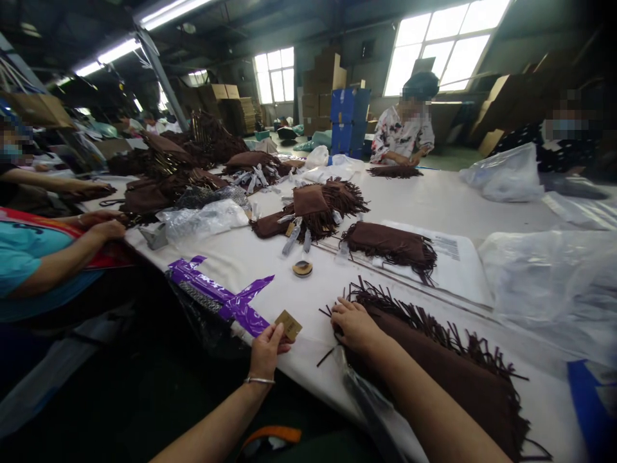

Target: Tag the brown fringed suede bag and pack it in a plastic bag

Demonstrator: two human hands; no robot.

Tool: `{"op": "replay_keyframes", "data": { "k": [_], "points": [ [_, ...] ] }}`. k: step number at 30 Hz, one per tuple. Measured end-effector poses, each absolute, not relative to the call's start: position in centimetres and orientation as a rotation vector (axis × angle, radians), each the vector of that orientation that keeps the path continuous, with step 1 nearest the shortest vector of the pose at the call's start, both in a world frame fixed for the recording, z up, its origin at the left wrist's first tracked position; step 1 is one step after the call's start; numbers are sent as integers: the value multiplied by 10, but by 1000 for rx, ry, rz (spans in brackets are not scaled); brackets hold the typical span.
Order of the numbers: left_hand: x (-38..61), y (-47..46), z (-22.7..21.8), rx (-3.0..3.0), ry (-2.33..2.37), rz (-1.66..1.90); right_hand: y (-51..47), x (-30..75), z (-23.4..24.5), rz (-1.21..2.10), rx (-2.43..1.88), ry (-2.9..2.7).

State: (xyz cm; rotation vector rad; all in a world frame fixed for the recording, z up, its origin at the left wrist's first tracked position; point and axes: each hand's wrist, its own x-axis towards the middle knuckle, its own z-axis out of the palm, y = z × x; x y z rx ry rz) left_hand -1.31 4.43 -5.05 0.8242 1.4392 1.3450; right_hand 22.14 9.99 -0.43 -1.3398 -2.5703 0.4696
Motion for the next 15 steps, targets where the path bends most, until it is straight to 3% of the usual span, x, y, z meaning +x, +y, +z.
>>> {"op": "replay_keyframes", "data": {
  "k": [9, 15],
  "points": [
    [-10, 24, -37, 935, 1419, 1420, 95, 244, 0, 413, -1457, -2380],
    [-10, 22, -34, 997, 1439, 1401, 97, 237, -2, 597, -1256, -2594]
  ]
}}
